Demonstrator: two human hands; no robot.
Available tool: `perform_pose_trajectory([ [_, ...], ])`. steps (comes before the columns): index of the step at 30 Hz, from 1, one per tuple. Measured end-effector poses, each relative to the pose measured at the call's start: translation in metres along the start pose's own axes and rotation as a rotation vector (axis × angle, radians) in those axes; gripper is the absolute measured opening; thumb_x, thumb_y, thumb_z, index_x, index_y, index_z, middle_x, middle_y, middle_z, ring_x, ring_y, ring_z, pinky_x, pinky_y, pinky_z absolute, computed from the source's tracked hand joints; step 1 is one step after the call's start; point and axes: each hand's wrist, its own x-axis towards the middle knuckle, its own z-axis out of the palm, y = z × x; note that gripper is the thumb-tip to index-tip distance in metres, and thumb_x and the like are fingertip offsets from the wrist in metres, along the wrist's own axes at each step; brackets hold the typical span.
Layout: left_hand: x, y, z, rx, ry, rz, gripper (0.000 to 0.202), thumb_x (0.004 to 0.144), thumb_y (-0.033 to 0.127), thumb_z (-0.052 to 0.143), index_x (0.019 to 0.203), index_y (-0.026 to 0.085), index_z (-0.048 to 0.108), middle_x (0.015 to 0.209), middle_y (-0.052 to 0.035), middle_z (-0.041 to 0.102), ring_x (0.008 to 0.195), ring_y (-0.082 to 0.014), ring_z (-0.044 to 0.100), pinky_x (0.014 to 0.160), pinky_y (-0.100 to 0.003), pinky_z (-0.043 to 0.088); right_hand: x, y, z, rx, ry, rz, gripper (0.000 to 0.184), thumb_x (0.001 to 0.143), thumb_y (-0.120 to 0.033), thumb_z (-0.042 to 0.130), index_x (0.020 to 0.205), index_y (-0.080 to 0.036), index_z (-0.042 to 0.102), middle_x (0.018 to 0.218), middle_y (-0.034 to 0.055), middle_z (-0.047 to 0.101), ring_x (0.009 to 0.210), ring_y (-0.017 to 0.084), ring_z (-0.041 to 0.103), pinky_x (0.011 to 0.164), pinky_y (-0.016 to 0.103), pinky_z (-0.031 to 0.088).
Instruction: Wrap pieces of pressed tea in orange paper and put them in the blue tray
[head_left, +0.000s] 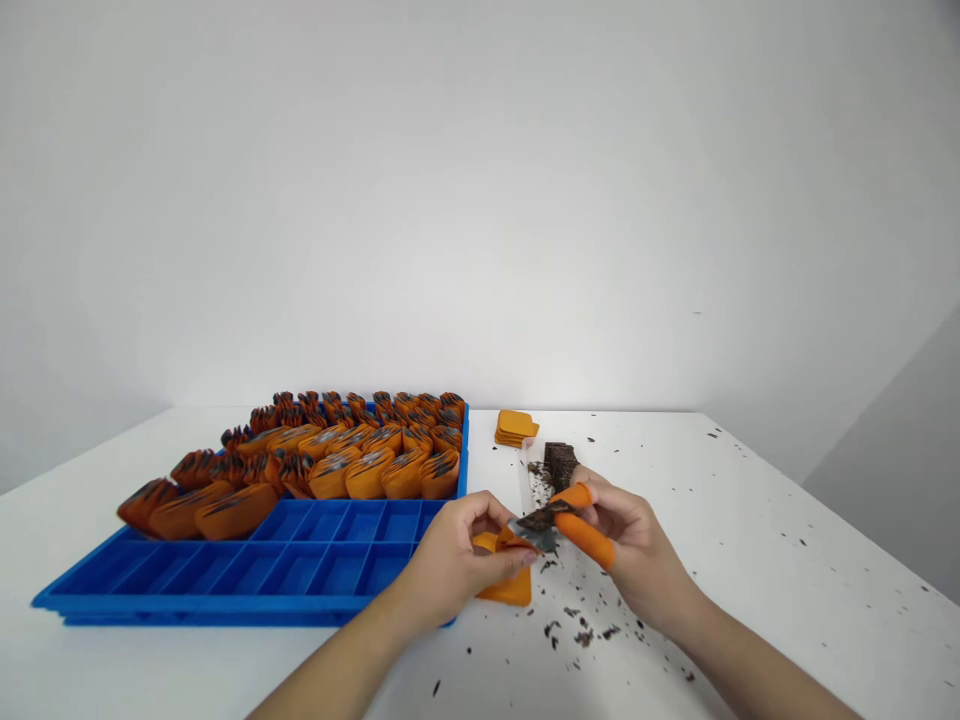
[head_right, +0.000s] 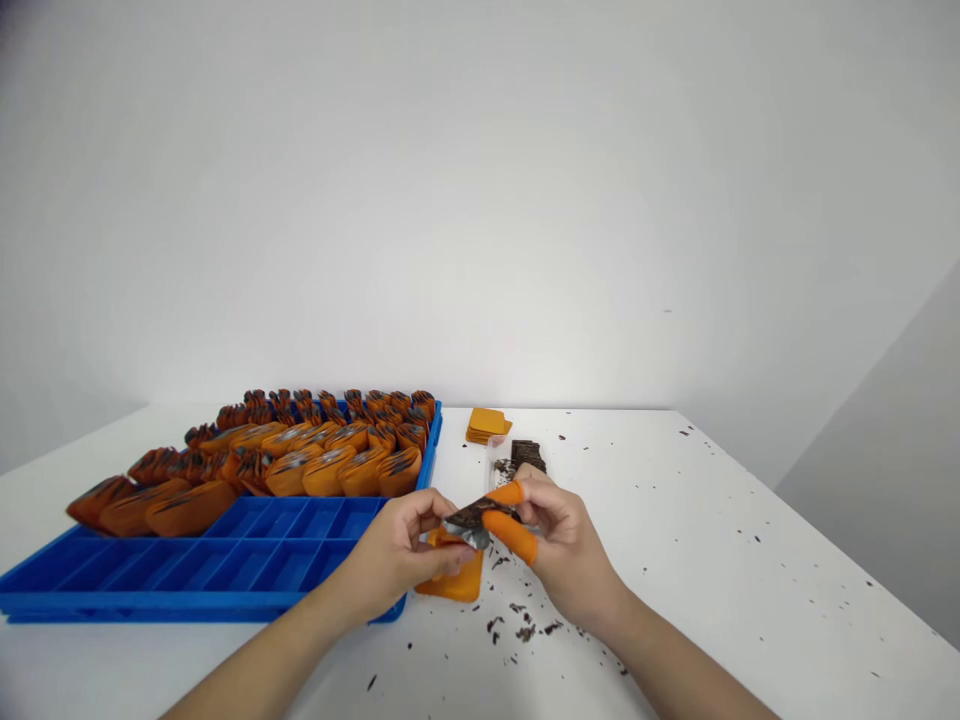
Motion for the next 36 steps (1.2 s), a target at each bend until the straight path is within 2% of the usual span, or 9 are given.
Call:
perform_pose_trajectory([
  [3, -0.001, 0.0, 0.0, 0.038, -0.011, 0.016, 0.036, 0.074, 0.031, 0.095, 0.089, 0.017, 0.065, 0.092, -0.0052, 0.076, 0.083, -0.0185, 0.069, 0.073, -0.027, 0.053, -0.001, 0.003, 0.002, -0.105, -0.002, -0.003, 0.03, 0.094, -0.049, 0.079, 0.077, -0.026, 0.07, 0.078, -0.0013, 0.038, 0.072, 0.018, 0.041, 0.064, 0.034, 0.037],
  [7, -0.003, 0.0, 0.003, 0.112, 0.01, 0.01, 0.041, 0.07, 0.03, 0.096, 0.089, 0.018, 0.061, 0.087, -0.0007, 0.067, 0.074, -0.0144, 0.061, 0.064, -0.024, 0.05, -0.002, 0.002, 0.0, -0.219, -0.002, -0.055, 0.031, 0.097, -0.049, 0.076, 0.078, -0.026, 0.067, 0.079, -0.0011, 0.04, 0.072, 0.019, 0.042, 0.063, 0.034, 0.037],
  [11, -0.004, 0.003, 0.006, 0.193, 0.04, 0.011, 0.035, 0.075, 0.03, 0.089, 0.088, 0.019, 0.058, 0.085, 0.0012, 0.06, 0.069, -0.0132, 0.057, 0.06, -0.023, 0.047, -0.002, -0.003, -0.004, -0.318, -0.008, -0.106, 0.032, 0.101, -0.048, 0.07, 0.078, -0.026, 0.064, 0.078, -0.0004, 0.04, 0.071, 0.019, 0.043, 0.062, 0.034, 0.039],
  [17, -0.006, 0.011, 0.008, 0.307, 0.058, 0.046, 0.022, 0.08, 0.027, 0.082, 0.09, 0.019, 0.064, 0.088, -0.0011, 0.067, 0.075, -0.0165, 0.062, 0.064, -0.024, 0.049, -0.001, -0.005, -0.008, -0.416, -0.042, -0.118, 0.034, 0.102, -0.045, 0.07, 0.077, -0.024, 0.06, 0.08, -0.0004, 0.043, 0.07, 0.018, 0.044, 0.058, 0.032, 0.041],
  [20, -0.007, 0.012, 0.007, 0.347, 0.048, 0.06, 0.018, 0.082, 0.026, 0.08, 0.091, 0.018, 0.068, 0.086, -0.0007, 0.068, 0.076, -0.0166, 0.061, 0.066, -0.025, 0.048, 0.0, -0.002, -0.01, -0.439, -0.056, -0.168, 0.015, 0.102, -0.042, 0.07, 0.101, -0.028, 0.071, 0.084, 0.0002, 0.047, 0.074, 0.019, 0.049, 0.062, 0.033, 0.045],
  [23, -0.007, 0.007, 0.006, 0.324, 0.043, 0.063, 0.02, 0.085, 0.031, 0.081, 0.096, 0.018, 0.071, 0.086, -0.001, 0.069, 0.075, -0.0173, 0.061, 0.064, -0.025, 0.047, 0.0, 0.003, -0.012, -0.439, -0.009, -0.281, 0.021, 0.102, -0.04, 0.073, 0.12, -0.03, 0.07, 0.084, 0.0, 0.049, 0.074, 0.019, 0.05, 0.062, 0.034, 0.046],
  [26, -0.006, 0.003, 0.005, 0.291, 0.026, 0.066, 0.024, 0.087, 0.035, 0.081, 0.102, 0.018, 0.075, 0.087, -0.0024, 0.071, 0.076, -0.0184, 0.063, 0.063, -0.025, 0.047, 0.0, 0.01, -0.013, -0.476, -0.02, -0.373, 0.015, 0.102, -0.035, 0.073, 0.115, -0.029, 0.071, 0.087, 0.0017, 0.051, 0.076, 0.02, 0.053, 0.06, 0.033, 0.046],
  [30, -0.005, 0.003, 0.004, 0.324, 0.013, 0.056, 0.025, 0.087, 0.036, 0.082, 0.103, 0.018, 0.08, 0.084, -0.0029, 0.073, 0.072, -0.0183, 0.064, 0.063, -0.026, 0.048, 0.001, 0.014, -0.011, -0.546, -0.076, -0.405, 0.007, 0.105, -0.03, 0.068, 0.11, -0.027, 0.072, 0.091, 0.0037, 0.055, 0.079, 0.02, 0.055, 0.063, 0.034, 0.049],
  [36, -0.006, 0.01, 0.004, 0.347, 0.014, 0.121, 0.022, 0.088, 0.032, 0.079, 0.106, 0.02, 0.084, 0.095, -0.0041, 0.081, 0.085, -0.0231, 0.068, 0.079, -0.03, 0.051, -0.001, 0.013, -0.012, -0.632, -0.102, -0.476, 0.014, 0.103, -0.028, 0.07, 0.117, -0.026, 0.07, 0.093, 0.0041, 0.057, 0.082, 0.021, 0.057, 0.068, 0.036, 0.051],
])
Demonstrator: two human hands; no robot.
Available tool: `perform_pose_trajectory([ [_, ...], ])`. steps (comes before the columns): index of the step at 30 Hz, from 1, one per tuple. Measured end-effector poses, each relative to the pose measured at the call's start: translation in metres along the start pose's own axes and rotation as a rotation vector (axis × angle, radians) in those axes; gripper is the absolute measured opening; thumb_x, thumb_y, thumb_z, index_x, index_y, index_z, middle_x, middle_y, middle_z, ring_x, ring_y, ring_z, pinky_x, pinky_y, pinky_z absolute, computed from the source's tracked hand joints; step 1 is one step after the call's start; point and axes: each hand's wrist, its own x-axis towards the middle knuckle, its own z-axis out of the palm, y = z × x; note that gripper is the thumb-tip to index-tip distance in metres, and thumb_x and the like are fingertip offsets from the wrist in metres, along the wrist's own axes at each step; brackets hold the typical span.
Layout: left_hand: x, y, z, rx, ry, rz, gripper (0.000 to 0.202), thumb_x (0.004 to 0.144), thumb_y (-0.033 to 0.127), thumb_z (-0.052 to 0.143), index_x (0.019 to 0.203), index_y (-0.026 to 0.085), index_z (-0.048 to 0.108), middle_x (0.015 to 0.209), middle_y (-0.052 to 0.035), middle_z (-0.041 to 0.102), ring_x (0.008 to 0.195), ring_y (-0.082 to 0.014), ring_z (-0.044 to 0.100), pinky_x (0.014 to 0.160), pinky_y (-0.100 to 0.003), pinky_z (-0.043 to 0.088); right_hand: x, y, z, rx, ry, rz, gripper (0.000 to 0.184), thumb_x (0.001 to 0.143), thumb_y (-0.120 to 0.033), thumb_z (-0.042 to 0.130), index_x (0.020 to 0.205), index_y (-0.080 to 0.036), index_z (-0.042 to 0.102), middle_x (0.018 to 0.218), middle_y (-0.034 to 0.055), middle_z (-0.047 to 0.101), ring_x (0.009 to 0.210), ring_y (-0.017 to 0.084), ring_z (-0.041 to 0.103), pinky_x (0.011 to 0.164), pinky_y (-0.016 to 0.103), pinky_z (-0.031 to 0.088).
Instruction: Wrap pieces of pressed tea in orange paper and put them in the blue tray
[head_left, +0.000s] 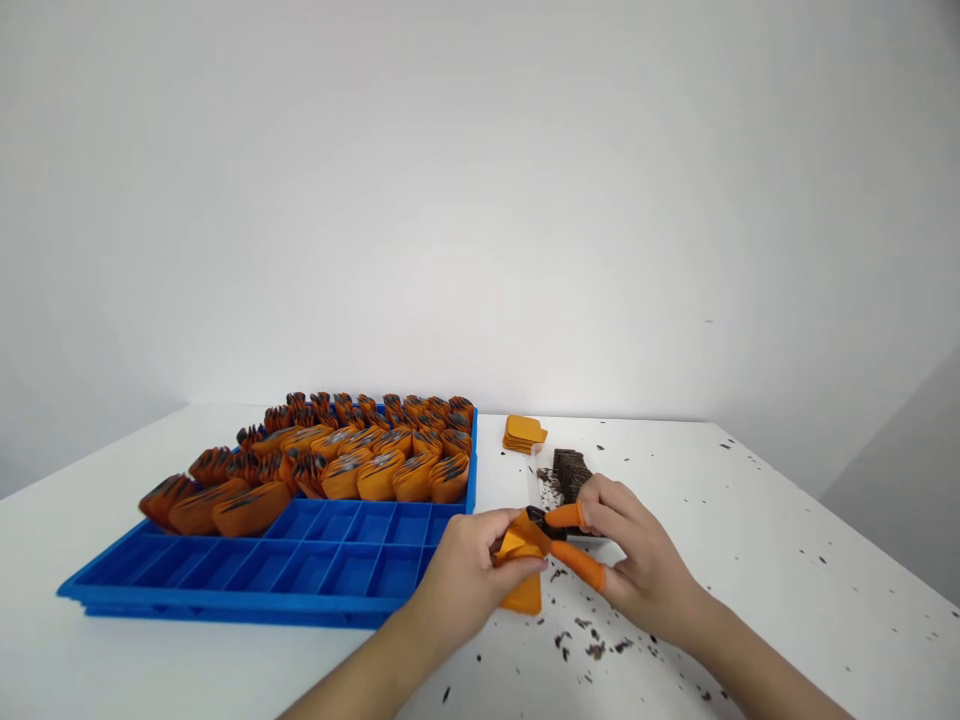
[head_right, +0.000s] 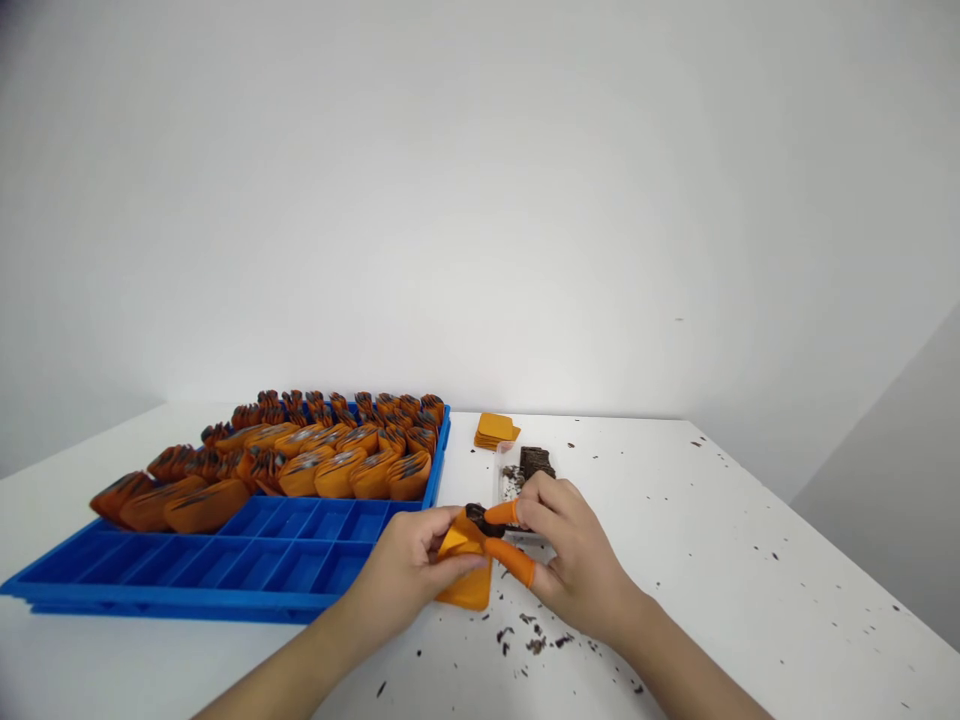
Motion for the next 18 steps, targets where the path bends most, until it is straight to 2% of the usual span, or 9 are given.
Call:
perform_pose_trajectory([
  [5, -0.0005, 0.0043, -0.0008, 0.012, -0.009, 0.039, 0.021, 0.09, 0.027, 0.078, 0.109, 0.021, 0.084, 0.095, -0.0013, 0.082, 0.084, -0.0221, 0.068, 0.077, -0.028, 0.049, -0.0019, 0.0003, -0.0008, -0.085, -0.021, -0.047, 0.013, 0.103, -0.025, 0.071, 0.116, -0.025, 0.068, 0.094, 0.004, 0.057, 0.082, 0.021, 0.056, 0.07, 0.036, 0.049],
  [8, -0.0007, 0.0074, -0.0006, -0.012, -0.019, 0.055, 0.025, 0.091, 0.023, 0.075, 0.115, 0.023, 0.084, 0.098, -0.0005, 0.082, 0.09, -0.0229, 0.07, 0.081, -0.028, 0.05, -0.0016, -0.0005, -0.0013, -0.115, -0.04, -0.078, 0.011, 0.102, -0.026, 0.071, 0.112, -0.024, 0.066, 0.094, 0.0041, 0.057, 0.081, 0.02, 0.054, 0.071, 0.036, 0.048],
  [12, -0.0016, 0.0081, 0.0001, 0.001, -0.014, 0.042, 0.017, 0.092, 0.024, 0.073, 0.105, 0.02, 0.084, 0.095, -0.0012, 0.081, 0.087, -0.0222, 0.07, 0.078, -0.027, 0.05, -0.0011, -0.0004, -0.0013, -0.123, -0.049, -0.107, 0.009, 0.103, -0.027, 0.07, 0.105, -0.022, 0.063, 0.093, 0.0041, 0.058, 0.079, 0.02, 0.053, 0.07, 0.036, 0.046],
  [15, -0.0021, 0.0066, 0.0, 0.009, 0.009, 0.015, 0.019, 0.09, 0.026, 0.075, 0.106, 0.019, 0.084, 0.091, -0.0016, 0.08, 0.082, -0.021, 0.068, 0.074, -0.027, 0.049, -0.0017, 0.0019, -0.0003, -0.062, -0.023, -0.097, 0.007, 0.104, -0.021, 0.066, 0.1, -0.022, 0.061, 0.09, 0.0031, 0.057, 0.078, 0.018, 0.051, 0.067, 0.034, 0.043],
  [18, -0.0022, 0.0058, -0.0005, -0.022, 0.01, 0.022, 0.023, 0.091, 0.026, 0.073, 0.11, 0.019, 0.084, 0.097, -0.0029, 0.081, 0.086, -0.0219, 0.069, 0.077, -0.028, 0.05, -0.0023, 0.0037, 0.0001, 0.043, -0.034, -0.057, 0.008, 0.103, -0.018, 0.066, 0.1, -0.023, 0.06, 0.089, 0.0024, 0.054, 0.076, 0.017, 0.05, 0.063, 0.031, 0.043],
])
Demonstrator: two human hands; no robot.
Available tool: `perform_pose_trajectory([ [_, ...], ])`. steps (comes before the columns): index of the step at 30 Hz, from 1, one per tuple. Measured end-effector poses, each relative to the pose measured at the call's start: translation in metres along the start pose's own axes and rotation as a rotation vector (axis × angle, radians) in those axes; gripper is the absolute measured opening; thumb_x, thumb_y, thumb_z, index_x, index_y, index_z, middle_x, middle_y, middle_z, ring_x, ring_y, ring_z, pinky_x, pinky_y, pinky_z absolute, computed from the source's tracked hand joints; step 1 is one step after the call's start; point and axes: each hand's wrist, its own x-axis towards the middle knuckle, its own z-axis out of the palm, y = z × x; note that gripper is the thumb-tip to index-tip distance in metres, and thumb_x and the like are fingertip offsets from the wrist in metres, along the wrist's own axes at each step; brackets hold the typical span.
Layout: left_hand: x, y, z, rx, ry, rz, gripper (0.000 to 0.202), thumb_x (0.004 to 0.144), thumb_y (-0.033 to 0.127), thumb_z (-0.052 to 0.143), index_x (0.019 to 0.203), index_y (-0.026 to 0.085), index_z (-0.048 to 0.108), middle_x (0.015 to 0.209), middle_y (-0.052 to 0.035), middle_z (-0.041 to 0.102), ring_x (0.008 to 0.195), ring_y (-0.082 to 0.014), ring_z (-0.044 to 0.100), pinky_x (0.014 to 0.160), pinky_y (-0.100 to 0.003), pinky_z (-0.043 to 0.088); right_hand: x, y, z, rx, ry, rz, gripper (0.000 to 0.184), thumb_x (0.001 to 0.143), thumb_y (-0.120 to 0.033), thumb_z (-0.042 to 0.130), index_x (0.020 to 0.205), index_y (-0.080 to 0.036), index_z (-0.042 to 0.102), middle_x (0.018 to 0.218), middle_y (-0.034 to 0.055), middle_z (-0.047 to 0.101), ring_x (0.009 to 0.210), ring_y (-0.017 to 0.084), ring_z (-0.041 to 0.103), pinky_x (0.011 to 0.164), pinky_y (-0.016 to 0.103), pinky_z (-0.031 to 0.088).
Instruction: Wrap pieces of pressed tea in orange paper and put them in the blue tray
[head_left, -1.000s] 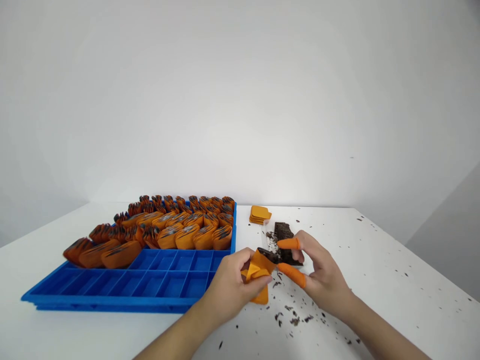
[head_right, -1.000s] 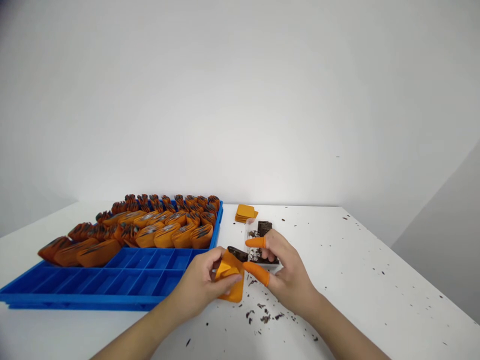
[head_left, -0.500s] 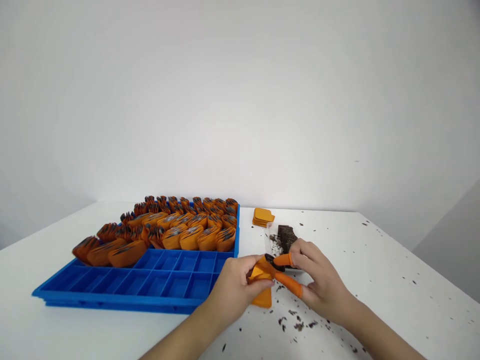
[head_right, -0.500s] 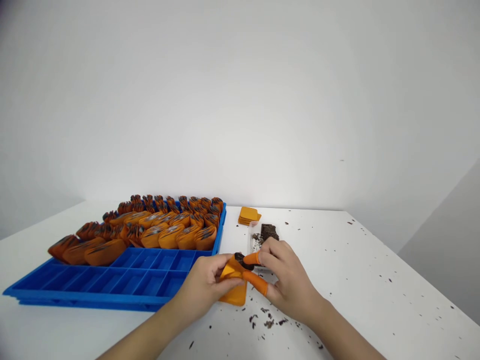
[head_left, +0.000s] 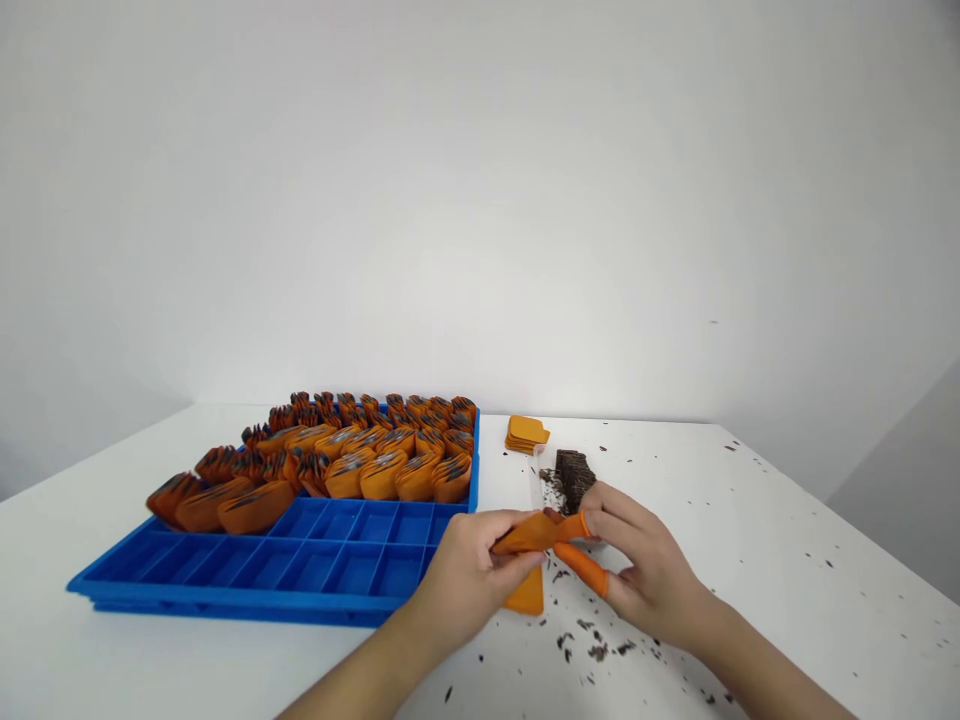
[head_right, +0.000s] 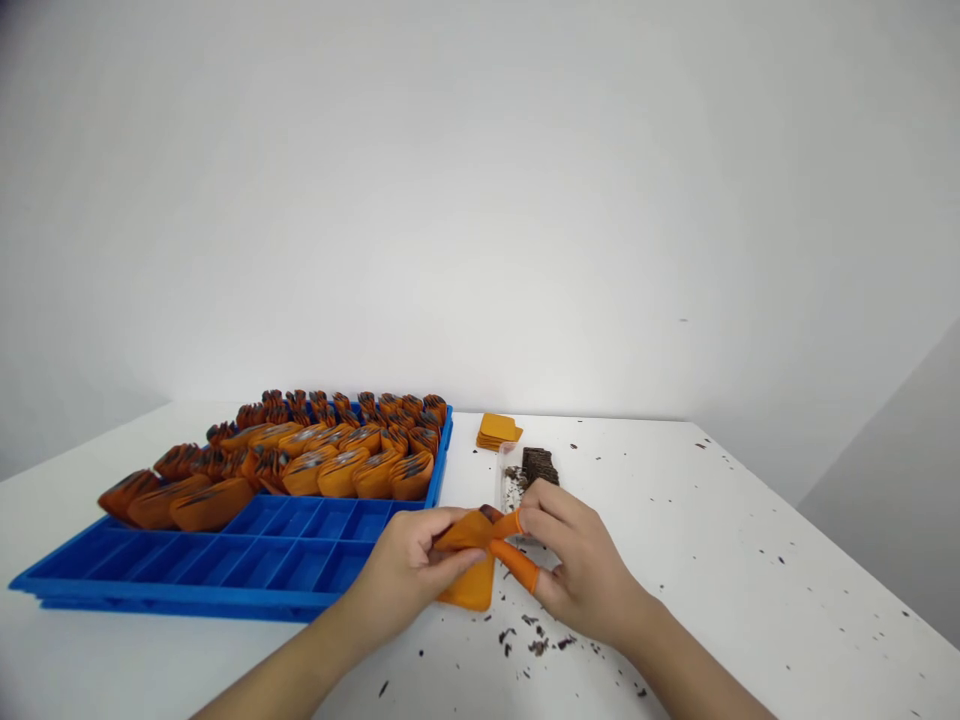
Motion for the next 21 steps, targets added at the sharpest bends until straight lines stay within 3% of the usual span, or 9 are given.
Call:
perform_pose_trajectory([
  [7, -0.002, 0.0, 0.001, 0.177, 0.01, 0.043, 0.013, 0.091, 0.025, 0.071, 0.089, 0.017, 0.081, 0.077, -0.0006, 0.071, 0.07, -0.0172, 0.058, 0.064, -0.027, 0.039, 0.003, -0.005, -0.003, 0.003, -0.072, 0.058, 0.006, 0.103, -0.024, 0.067, 0.1, -0.023, 0.062, 0.095, 0.0036, 0.05, 0.078, 0.017, 0.05, 0.062, 0.031, 0.045],
  [16, -0.003, -0.006, 0.003, 0.201, 0.034, 0.113, 0.014, 0.091, 0.018, 0.07, 0.102, 0.021, 0.078, 0.098, -0.004, 0.081, 0.086, -0.0216, 0.072, 0.078, -0.029, 0.05, 0.007, -0.014, -0.004, 0.0, -0.131, 0.066, 0.011, 0.107, -0.024, 0.056, 0.104, -0.024, 0.066, 0.097, 0.005, 0.054, 0.078, 0.018, 0.054, 0.063, 0.031, 0.051],
  [19, -0.002, -0.007, 0.004, 0.159, 0.044, 0.076, 0.005, 0.092, 0.021, 0.07, 0.094, 0.02, 0.075, 0.09, -0.003, 0.078, 0.079, -0.0196, 0.068, 0.072, -0.028, 0.048, 0.004, -0.015, -0.001, 0.01, -0.114, 0.057, 0.004, 0.105, -0.028, 0.063, 0.105, -0.025, 0.065, 0.098, 0.0051, 0.058, 0.079, 0.018, 0.055, 0.063, 0.031, 0.051],
  [21, -0.001, -0.007, 0.004, 0.116, 0.053, 0.006, 0.009, 0.091, 0.027, 0.073, 0.087, 0.02, 0.072, 0.08, -0.0016, 0.072, 0.072, -0.018, 0.061, 0.065, -0.027, 0.044, 0.003, -0.015, 0.001, 0.067, -0.075, 0.104, 0.009, 0.103, -0.031, 0.068, 0.107, -0.025, 0.063, 0.096, 0.0041, 0.061, 0.078, 0.018, 0.057, 0.063, 0.03, 0.052],
])
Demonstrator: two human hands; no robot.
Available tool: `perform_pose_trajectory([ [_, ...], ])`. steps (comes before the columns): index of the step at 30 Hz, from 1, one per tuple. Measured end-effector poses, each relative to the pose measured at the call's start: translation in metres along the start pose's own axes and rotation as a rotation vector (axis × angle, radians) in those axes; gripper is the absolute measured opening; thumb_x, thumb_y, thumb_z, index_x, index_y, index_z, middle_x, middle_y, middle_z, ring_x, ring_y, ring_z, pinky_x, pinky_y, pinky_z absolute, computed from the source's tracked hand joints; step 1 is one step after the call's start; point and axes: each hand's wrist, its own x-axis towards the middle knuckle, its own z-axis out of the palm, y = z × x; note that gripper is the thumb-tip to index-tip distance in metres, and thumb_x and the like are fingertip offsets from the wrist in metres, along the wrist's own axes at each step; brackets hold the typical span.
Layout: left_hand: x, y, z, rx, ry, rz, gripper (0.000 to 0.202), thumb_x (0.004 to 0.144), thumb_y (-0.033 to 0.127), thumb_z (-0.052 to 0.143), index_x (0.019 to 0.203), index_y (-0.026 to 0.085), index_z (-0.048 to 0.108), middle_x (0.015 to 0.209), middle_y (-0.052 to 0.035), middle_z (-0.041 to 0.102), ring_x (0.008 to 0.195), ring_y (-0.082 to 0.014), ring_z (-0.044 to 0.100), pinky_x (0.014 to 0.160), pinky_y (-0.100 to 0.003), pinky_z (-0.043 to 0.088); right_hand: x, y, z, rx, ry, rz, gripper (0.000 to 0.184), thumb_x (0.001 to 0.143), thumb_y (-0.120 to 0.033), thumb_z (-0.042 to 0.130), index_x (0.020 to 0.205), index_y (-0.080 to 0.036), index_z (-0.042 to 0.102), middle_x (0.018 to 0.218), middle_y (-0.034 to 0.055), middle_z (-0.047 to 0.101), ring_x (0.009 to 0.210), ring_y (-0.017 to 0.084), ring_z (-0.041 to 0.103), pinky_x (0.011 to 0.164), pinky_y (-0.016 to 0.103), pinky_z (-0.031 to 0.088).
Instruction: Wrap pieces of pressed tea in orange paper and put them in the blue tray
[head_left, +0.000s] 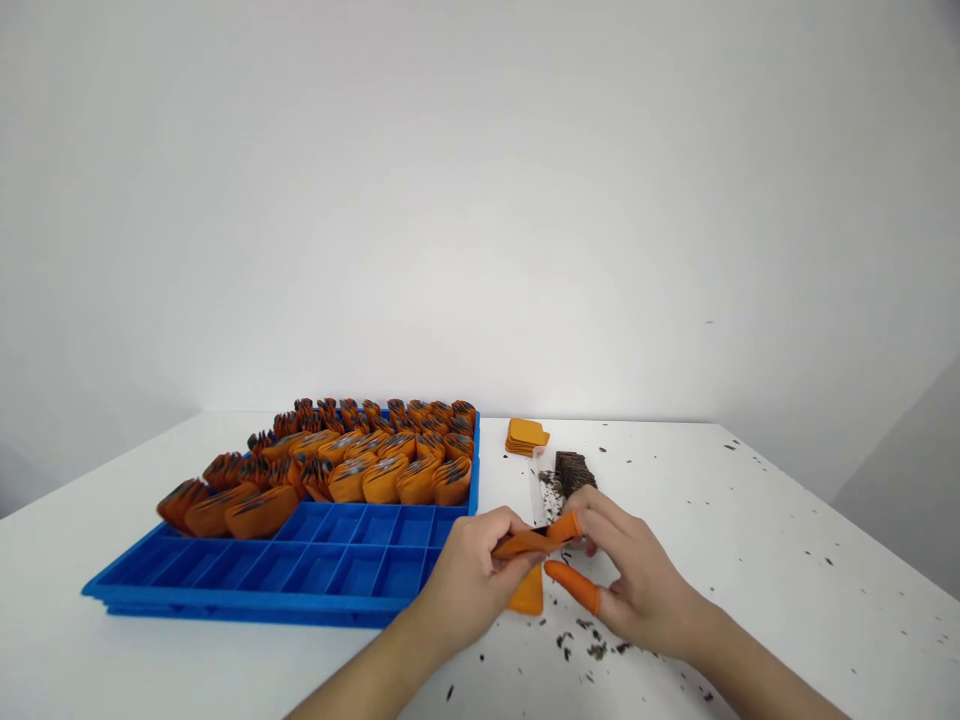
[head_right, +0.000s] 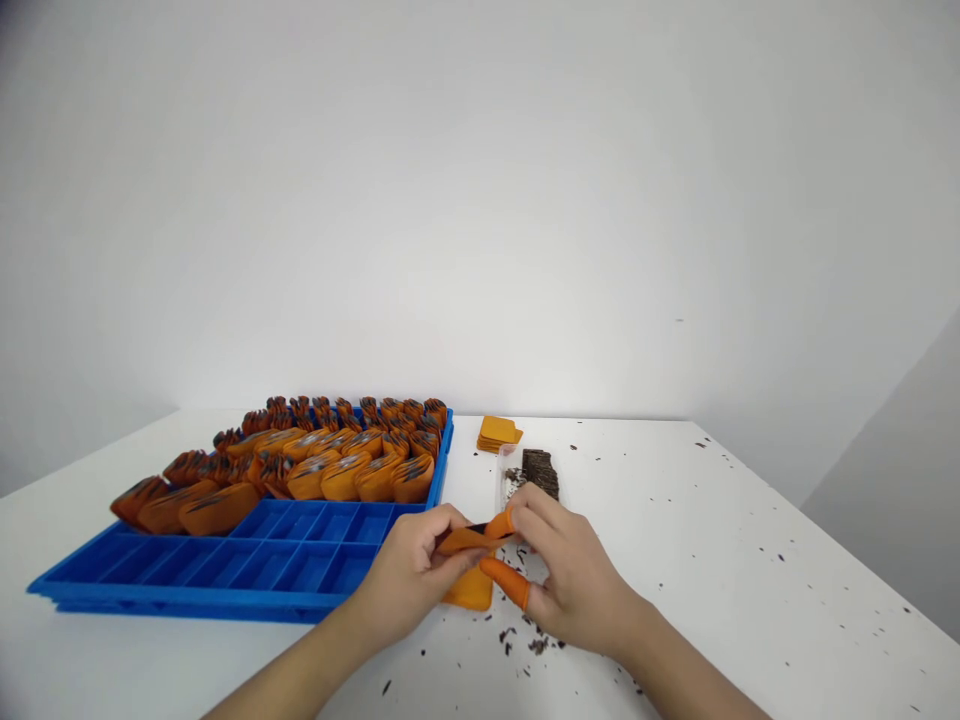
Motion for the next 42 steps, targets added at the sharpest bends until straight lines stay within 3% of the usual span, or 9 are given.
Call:
perform_pose_trajectory([
  [9, 0.0, 0.0, -0.003, 0.02, -0.07, 0.018, 0.019, 0.091, 0.033, 0.075, 0.084, 0.018, 0.066, 0.073, 0.0023, 0.06, 0.067, -0.015, 0.052, 0.06, -0.026, 0.037, 0.003, 0.003, 0.0, 0.141, -0.012, 0.131, 0.024, 0.111, -0.037, 0.057, 0.093, -0.024, 0.067, 0.083, 0.0022, 0.059, 0.071, 0.016, 0.054, 0.058, 0.028, 0.047],
  [13, -0.004, 0.008, 0.0, 0.06, -0.071, 0.26, 0.02, 0.095, 0.025, 0.072, 0.114, 0.02, 0.07, 0.11, -0.0063, 0.074, 0.1, -0.0227, 0.069, 0.092, -0.034, 0.054, 0.001, 0.006, -0.002, 0.099, -0.047, 0.071, 0.022, 0.113, -0.031, 0.051, 0.095, -0.024, 0.062, 0.088, 0.0033, 0.061, 0.073, 0.017, 0.056, 0.06, 0.028, 0.047],
  [17, -0.006, 0.015, -0.006, 0.207, -0.019, 0.362, 0.028, 0.094, 0.025, 0.076, 0.122, 0.021, 0.072, 0.134, -0.0135, 0.064, 0.127, -0.0297, 0.062, 0.113, -0.046, 0.048, -0.001, 0.007, -0.001, 0.016, -0.054, -0.021, 0.021, 0.113, -0.027, 0.048, 0.097, -0.024, 0.06, 0.09, 0.004, 0.063, 0.076, 0.018, 0.058, 0.062, 0.029, 0.048],
  [23, -0.016, 0.027, -0.029, 0.331, -0.117, 0.255, 0.011, 0.099, 0.024, 0.072, 0.103, 0.024, 0.082, 0.105, -0.005, 0.07, 0.093, -0.0204, 0.069, 0.084, -0.032, 0.055, -0.004, 0.007, 0.009, -0.067, -0.084, -0.091, 0.019, 0.112, -0.025, 0.051, 0.095, -0.023, 0.06, 0.088, 0.0032, 0.063, 0.073, 0.017, 0.058, 0.06, 0.027, 0.047],
  [28, -0.037, 0.042, -0.037, 0.64, -0.095, 0.234, 0.013, 0.102, 0.021, 0.069, 0.098, 0.021, 0.082, 0.103, -0.0063, 0.076, 0.096, -0.0249, 0.071, 0.081, -0.034, 0.052, -0.006, 0.002, 0.014, -0.005, -0.128, -0.1, 0.012, 0.109, -0.027, 0.058, 0.097, -0.024, 0.058, 0.091, 0.0033, 0.064, 0.076, 0.017, 0.06, 0.062, 0.027, 0.049],
  [31, -0.052, 0.05, -0.063, 0.677, -0.023, 0.138, 0.016, 0.103, 0.024, 0.065, 0.098, 0.023, 0.081, 0.104, -0.0049, 0.079, 0.091, -0.0237, 0.074, 0.08, -0.034, 0.052, -0.005, 0.002, 0.009, 0.014, -0.081, -0.088, 0.006, 0.107, -0.029, 0.059, 0.102, -0.024, 0.06, 0.089, 0.0034, 0.062, 0.074, 0.018, 0.058, 0.061, 0.029, 0.051],
  [34, -0.066, 0.049, -0.115, 0.692, 0.138, 0.031, 0.022, 0.104, 0.032, 0.06, 0.097, 0.025, 0.08, 0.103, -0.0044, 0.081, 0.095, -0.0255, 0.075, 0.085, -0.035, 0.054, -0.005, 0.006, 0.001, 0.0, -0.011, -0.103, 0.012, 0.105, -0.03, 0.06, 0.116, -0.025, 0.061, 0.098, 0.0067, 0.063, 0.081, 0.021, 0.061, 0.065, 0.033, 0.055],
  [39, -0.084, 0.016, -0.211, 0.787, 0.454, -0.173, 0.032, 0.095, 0.05, 0.06, 0.1, 0.025, 0.08, 0.101, -0.0052, 0.084, 0.094, -0.0314, 0.077, 0.085, -0.038, 0.056, -0.006, 0.01, 0.0, 0.006, 0.013, -0.131, 0.017, 0.103, -0.027, 0.061, 0.12, -0.026, 0.061, 0.105, 0.0086, 0.061, 0.088, 0.024, 0.061, 0.071, 0.038, 0.057],
  [42, -0.092, -0.008, -0.246, 0.761, 0.505, -0.293, 0.036, 0.087, 0.055, 0.066, 0.098, 0.024, 0.081, 0.1, -0.0058, 0.085, 0.083, -0.0316, 0.079, 0.075, -0.037, 0.058, -0.006, 0.007, 0.003, -0.004, -0.027, -0.143, 0.014, 0.103, -0.026, 0.06, 0.117, -0.025, 0.062, 0.103, 0.008, 0.058, 0.087, 0.024, 0.06, 0.071, 0.038, 0.056],
])
